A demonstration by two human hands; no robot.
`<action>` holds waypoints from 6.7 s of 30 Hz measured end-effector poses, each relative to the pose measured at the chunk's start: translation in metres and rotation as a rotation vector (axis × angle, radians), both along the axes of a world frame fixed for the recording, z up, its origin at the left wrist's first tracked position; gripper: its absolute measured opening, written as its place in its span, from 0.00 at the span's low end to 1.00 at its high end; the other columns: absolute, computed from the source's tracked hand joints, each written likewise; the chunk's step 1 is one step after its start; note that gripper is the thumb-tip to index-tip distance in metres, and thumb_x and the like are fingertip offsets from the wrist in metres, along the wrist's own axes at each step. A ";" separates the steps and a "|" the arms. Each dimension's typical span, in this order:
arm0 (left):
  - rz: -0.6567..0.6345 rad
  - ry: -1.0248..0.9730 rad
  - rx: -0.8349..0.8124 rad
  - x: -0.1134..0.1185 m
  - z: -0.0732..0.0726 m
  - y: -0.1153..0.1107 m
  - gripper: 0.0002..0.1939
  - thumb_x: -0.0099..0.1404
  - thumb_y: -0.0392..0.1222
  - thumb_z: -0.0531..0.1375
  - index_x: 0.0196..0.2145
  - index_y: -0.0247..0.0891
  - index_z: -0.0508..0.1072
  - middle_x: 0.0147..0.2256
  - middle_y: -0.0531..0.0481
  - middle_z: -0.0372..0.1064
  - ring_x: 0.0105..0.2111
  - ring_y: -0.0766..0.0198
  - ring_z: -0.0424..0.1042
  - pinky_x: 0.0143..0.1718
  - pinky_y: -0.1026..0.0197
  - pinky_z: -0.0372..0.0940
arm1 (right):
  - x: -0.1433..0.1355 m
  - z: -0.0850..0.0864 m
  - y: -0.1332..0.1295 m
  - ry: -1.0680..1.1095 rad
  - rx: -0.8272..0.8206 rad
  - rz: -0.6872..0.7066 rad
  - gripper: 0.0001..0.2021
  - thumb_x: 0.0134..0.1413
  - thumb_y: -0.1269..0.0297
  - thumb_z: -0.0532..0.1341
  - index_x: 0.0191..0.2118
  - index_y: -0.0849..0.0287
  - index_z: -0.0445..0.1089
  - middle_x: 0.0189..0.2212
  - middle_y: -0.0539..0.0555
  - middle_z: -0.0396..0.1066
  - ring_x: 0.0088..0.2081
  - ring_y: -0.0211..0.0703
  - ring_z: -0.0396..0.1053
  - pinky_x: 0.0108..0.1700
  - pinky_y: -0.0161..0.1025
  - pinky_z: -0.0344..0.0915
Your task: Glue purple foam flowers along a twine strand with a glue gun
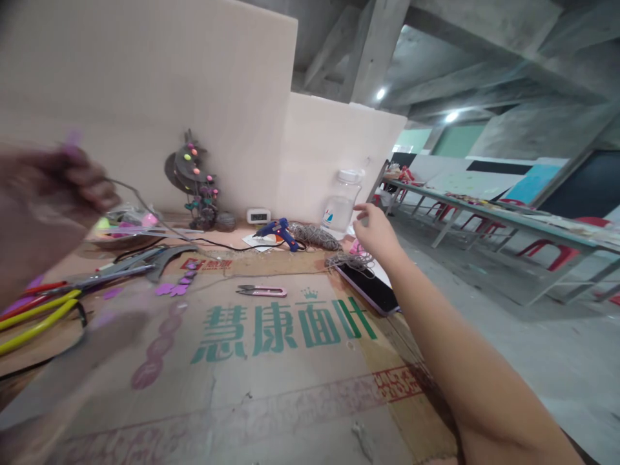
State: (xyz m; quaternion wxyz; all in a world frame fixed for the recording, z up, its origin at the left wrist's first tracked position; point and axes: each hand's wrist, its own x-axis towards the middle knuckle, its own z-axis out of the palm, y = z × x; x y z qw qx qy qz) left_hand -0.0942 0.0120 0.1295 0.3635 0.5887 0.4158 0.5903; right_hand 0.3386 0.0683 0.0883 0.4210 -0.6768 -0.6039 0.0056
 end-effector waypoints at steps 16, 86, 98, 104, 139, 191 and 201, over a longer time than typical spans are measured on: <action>-0.397 0.185 -0.189 0.091 -0.101 -0.024 0.08 0.59 0.42 0.56 0.24 0.37 0.66 0.23 0.54 0.62 0.26 0.68 0.63 0.29 0.65 0.58 | -0.163 -0.070 -0.081 0.566 -0.641 1.074 0.09 0.54 0.61 0.58 0.39 0.59 0.65 0.23 0.46 0.62 0.22 0.31 0.60 0.26 0.31 0.59; -0.260 0.141 -0.189 0.092 -0.134 -0.008 0.19 0.58 0.40 0.56 0.48 0.34 0.62 0.29 0.53 0.66 0.31 0.66 0.68 0.33 0.64 0.62 | -0.150 -0.082 -0.083 -0.200 -0.130 0.847 0.11 0.53 0.57 0.59 0.38 0.57 0.72 0.33 0.54 0.74 0.36 0.41 0.70 0.40 0.37 0.63; -0.171 0.416 -0.004 0.091 -0.130 -0.021 0.18 0.58 0.38 0.55 0.48 0.40 0.66 0.32 0.52 0.67 0.35 0.63 0.68 0.39 0.62 0.62 | -0.156 -0.082 -0.080 0.240 -0.320 0.819 0.13 0.59 0.58 0.51 0.42 0.59 0.68 0.37 0.54 0.72 0.39 0.41 0.69 0.42 0.38 0.65; -0.171 0.423 -0.035 0.092 -0.126 -0.019 0.11 0.59 0.40 0.55 0.39 0.38 0.72 0.34 0.51 0.72 0.35 0.63 0.69 0.40 0.62 0.63 | -0.157 -0.087 -0.081 0.205 -0.389 0.847 0.14 0.55 0.69 0.54 0.47 0.60 0.63 0.28 0.50 0.69 0.29 0.36 0.67 0.36 0.36 0.65; -0.183 0.439 -0.023 0.091 -0.130 -0.017 0.15 0.59 0.38 0.54 0.46 0.39 0.68 0.32 0.52 0.69 0.34 0.65 0.69 0.38 0.62 0.63 | -0.160 -0.085 -0.077 0.041 -0.352 0.757 0.09 0.53 0.62 0.58 0.28 0.60 0.70 0.25 0.50 0.68 0.29 0.38 0.65 0.34 0.35 0.60; -0.216 0.226 -0.209 0.087 -0.135 0.002 0.13 0.58 0.49 0.57 0.25 0.36 0.69 0.24 0.53 0.68 0.26 0.66 0.67 0.30 0.65 0.59 | -0.112 -0.096 0.099 -0.026 -0.184 0.286 0.21 0.45 0.57 0.63 0.42 0.68 0.67 0.39 0.64 0.72 0.41 0.50 0.70 0.45 0.45 0.64; -0.221 0.133 -0.215 0.088 -0.138 0.002 0.12 0.59 0.47 0.55 0.25 0.35 0.67 0.24 0.53 0.65 0.27 0.66 0.66 0.31 0.65 0.60 | -0.116 -0.061 0.041 0.197 -0.203 0.464 0.11 0.52 0.60 0.57 0.38 0.63 0.67 0.36 0.59 0.73 0.31 0.39 0.73 0.33 0.34 0.69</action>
